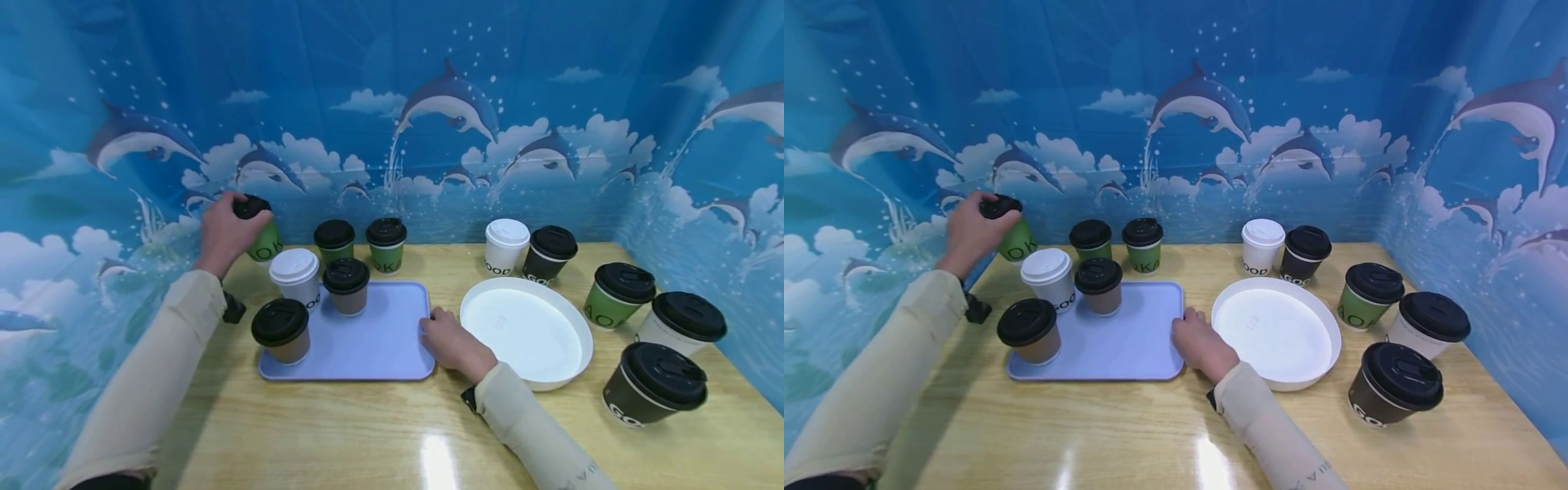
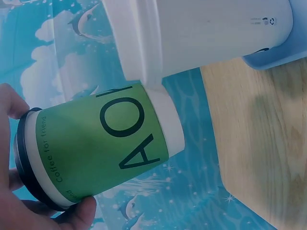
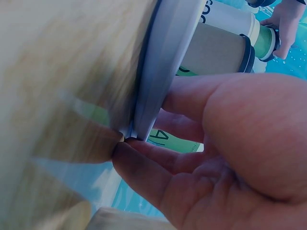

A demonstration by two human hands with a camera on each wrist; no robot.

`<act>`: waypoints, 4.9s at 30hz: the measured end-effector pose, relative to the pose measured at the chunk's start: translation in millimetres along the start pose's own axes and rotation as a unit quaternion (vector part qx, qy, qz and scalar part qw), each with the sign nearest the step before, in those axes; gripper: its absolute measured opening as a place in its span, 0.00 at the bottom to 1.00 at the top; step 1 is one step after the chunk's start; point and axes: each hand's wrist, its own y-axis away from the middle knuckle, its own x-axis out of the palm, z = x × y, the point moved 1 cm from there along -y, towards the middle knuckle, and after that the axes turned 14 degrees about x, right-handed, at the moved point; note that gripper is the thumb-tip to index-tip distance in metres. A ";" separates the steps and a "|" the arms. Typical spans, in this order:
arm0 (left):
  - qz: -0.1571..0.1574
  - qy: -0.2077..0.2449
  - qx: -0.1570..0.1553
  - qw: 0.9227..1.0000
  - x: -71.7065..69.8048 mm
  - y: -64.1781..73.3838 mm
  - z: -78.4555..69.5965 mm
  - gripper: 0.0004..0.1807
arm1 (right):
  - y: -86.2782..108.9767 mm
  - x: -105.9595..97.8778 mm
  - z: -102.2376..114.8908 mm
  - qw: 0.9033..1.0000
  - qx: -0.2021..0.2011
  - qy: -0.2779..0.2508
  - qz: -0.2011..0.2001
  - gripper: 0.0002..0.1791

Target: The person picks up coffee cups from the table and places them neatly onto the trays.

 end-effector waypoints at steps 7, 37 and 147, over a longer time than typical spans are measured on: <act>-0.013 -0.004 0.000 1.000 -4.6 0.4 -4.1 0.42 | -1.0 -0.2 -0.3 1.000 0.000 0.004 0.002 0.18; -0.076 -0.027 0.042 0.996 -26.7 8.3 -26.5 0.40 | -0.2 0.6 0.2 1.000 -0.001 0.006 -0.002 0.18; 0.131 0.029 0.211 0.968 0.4 90.7 -133.6 0.29 | 0.7 -1.8 0.0 1.000 -0.006 -0.015 0.008 0.17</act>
